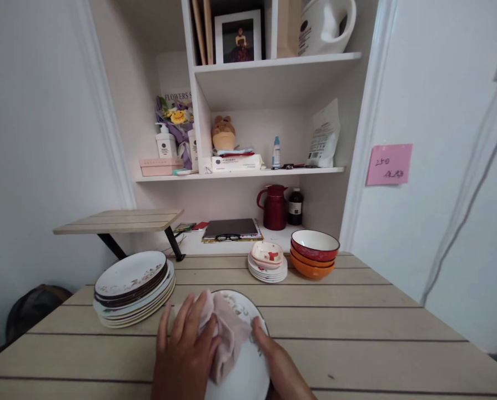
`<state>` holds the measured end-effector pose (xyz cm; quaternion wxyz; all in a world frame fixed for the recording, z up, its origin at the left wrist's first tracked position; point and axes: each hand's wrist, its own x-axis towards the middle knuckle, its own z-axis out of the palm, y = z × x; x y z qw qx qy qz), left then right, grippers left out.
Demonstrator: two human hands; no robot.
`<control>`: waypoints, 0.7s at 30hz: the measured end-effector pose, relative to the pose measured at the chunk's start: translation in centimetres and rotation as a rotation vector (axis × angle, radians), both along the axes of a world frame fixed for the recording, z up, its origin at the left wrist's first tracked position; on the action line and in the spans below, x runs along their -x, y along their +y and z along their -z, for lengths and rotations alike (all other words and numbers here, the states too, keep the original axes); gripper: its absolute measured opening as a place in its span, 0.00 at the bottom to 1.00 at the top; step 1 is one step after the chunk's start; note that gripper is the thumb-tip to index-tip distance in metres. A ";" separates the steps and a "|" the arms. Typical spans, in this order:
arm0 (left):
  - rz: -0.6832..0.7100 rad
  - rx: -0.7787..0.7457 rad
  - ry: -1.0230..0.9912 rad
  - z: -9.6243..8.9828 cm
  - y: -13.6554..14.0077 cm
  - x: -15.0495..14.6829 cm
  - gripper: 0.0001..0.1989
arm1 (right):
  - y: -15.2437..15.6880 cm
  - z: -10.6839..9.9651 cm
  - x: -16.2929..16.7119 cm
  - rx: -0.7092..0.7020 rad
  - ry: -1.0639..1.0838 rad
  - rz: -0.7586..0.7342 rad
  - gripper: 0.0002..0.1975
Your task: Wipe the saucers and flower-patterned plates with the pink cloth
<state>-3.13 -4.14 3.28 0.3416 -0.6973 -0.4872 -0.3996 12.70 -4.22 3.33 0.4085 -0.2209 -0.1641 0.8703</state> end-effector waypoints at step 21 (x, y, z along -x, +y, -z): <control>0.131 0.218 0.202 1.0 -0.1 0.9 0.14 | 0.3 0.1 -0.8 0.013 0.130 0.029 0.32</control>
